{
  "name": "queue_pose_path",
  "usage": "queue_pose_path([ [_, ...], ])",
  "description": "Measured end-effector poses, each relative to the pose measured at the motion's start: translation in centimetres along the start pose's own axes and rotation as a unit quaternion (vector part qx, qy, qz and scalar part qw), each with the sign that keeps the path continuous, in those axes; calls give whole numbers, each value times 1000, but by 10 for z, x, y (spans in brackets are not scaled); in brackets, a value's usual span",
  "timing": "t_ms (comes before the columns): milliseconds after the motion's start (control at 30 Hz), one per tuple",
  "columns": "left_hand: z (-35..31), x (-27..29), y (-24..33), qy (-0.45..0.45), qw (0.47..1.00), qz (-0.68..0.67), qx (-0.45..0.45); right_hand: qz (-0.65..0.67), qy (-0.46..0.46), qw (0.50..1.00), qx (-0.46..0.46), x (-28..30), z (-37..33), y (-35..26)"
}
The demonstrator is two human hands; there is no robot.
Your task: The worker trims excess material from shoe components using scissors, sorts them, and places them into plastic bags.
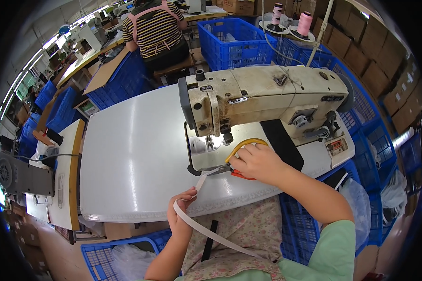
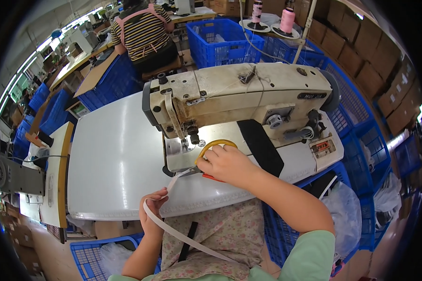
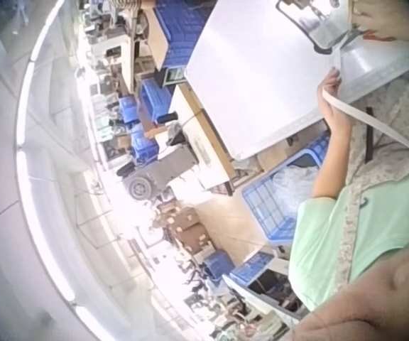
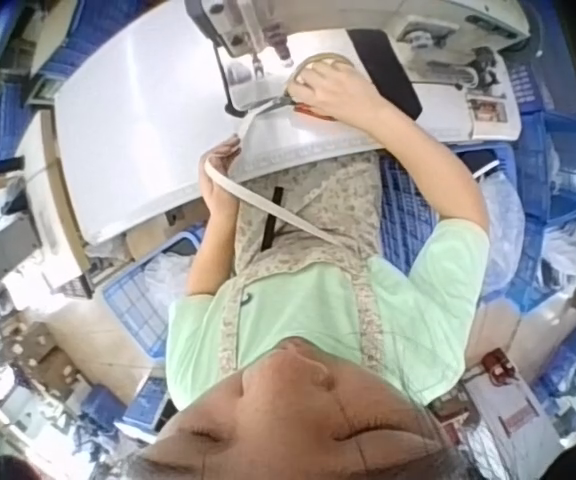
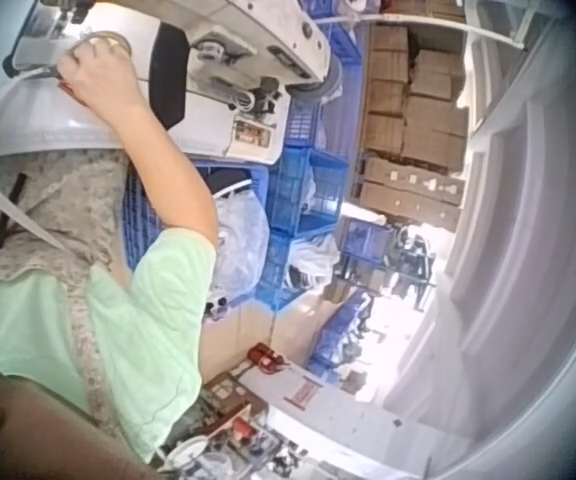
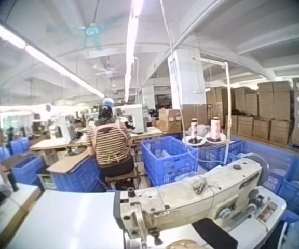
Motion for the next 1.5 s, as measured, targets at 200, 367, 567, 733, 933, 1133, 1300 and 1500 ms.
queue_pose_path([
  [200,6,-1,-1,49,990,-116,67,20,5,999,27,-8,6,-3],
  [367,10,-2,-1,67,983,-156,75,35,-27,999,6,-18,6,-2],
  [567,-1,2,0,48,991,-117,38,76,-14,997,-12,-17,-15,-2],
  [733,-7,7,6,73,991,-107,28,182,-30,977,-108,4,-59,-13],
  [933,-12,6,0,98,982,-138,81,406,-48,831,-378,6,-139,-44],
  [1133,-22,-1,-5,77,987,-112,90,503,81,682,-524,8,-220,-72],
  [1300,-26,-10,-5,59,989,-88,100,491,232,565,-621,-23,-306,-85],
  [1500,-35,-8,2,51,992,-64,91,145,-17,649,-746,-30,-401,-64],
])
Point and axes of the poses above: each hand's wrist, its own z-axis towards the middle knuckle, its own x-axis out of the back of the hand, y = z × x, the point moved 3 cm from there along z, towards the middle knuckle, and after that the axes turned 10 degrees about -y, right-handed, at the moved point
